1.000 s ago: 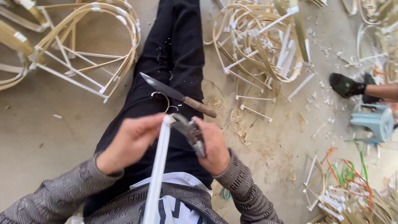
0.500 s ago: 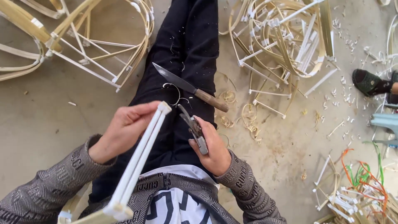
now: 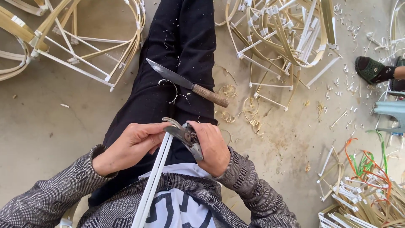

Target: Assembling and securing wooden/bamboo frame components using adhesive tape and hand tools.

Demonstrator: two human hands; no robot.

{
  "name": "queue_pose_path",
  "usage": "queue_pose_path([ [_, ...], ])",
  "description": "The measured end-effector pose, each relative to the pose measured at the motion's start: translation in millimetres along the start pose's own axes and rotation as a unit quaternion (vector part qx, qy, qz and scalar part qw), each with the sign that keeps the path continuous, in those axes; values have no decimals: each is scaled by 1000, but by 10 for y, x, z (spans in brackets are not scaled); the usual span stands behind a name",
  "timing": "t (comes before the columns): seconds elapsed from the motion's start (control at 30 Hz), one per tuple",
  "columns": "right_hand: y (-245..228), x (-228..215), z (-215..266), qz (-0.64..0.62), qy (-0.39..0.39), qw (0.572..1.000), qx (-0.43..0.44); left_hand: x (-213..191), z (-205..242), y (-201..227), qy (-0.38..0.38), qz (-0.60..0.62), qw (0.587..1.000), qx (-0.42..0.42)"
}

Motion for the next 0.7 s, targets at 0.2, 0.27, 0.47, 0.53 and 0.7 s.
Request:
queue_pose_path([
  [0.2, 148, 143, 30, -17, -11, 999, 45, -61, -31, -17, 0, 49, 999, -23],
  [0.27, 117, 116, -51, 10, 19, 998, 56, -270, -66, -38, 118, 79, 990, -5],
  [0.47, -117, 194, -171, 23, -38, 999, -25, -1062, -112, 170, 221, 187, 949, 124],
  [0.53, -165, 194, -157, -27, -44, 998, -35, -1067, -79, 330, 238, 211, 940, 125],
  [0.7, 83, 219, 18, -320, -60, 942, 80, -995, -57, 576, 255, 246, 926, 133],
])
Point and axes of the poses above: each hand's wrist, its own z-axis away from the middle knuckle, its own x-axis out of the palm, y = z × x, the point moved 3 cm from there along -z, towards the middle knuckle, and after that the axes turned 2 degrees about z, right-handed, at the moved point
